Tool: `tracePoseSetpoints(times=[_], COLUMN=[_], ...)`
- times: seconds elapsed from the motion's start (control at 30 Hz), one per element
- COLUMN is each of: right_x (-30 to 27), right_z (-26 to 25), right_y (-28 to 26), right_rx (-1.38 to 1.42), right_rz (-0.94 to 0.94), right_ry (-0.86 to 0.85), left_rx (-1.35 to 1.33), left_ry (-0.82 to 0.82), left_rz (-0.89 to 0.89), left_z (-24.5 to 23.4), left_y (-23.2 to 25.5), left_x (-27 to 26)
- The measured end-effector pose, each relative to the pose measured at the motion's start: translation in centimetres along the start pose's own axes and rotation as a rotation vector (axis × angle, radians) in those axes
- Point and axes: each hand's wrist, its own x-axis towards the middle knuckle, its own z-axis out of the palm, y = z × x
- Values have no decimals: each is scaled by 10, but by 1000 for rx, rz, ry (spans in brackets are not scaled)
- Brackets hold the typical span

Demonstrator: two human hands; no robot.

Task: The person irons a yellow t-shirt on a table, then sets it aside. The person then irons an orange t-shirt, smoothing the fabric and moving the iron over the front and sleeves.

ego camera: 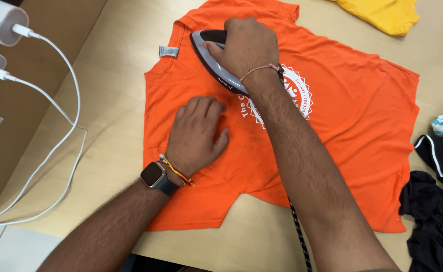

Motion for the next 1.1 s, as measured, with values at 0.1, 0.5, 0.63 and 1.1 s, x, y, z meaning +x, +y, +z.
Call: tracePoseSetpoints(times=[0.1, 0.5, 0.63, 1.1], right_x=[-5, -75, -87, -189], right_z=[-3, -34, -35, -81], right_y=[-1, 96, 151, 183], right_rx=[-35, -66, -147, -169], right_rz=[-82, 112, 353, 521], right_ry=[-15, -144, -161, -287], left_rx=[57, 375, 398, 392], left_ry=[109, -94, -78, -136], left_rz=[10, -313, -295, -223], left_z=[-1, 4, 6, -13], left_y=[-12, -48, -49, -31], left_x=[4, -1, -4, -37])
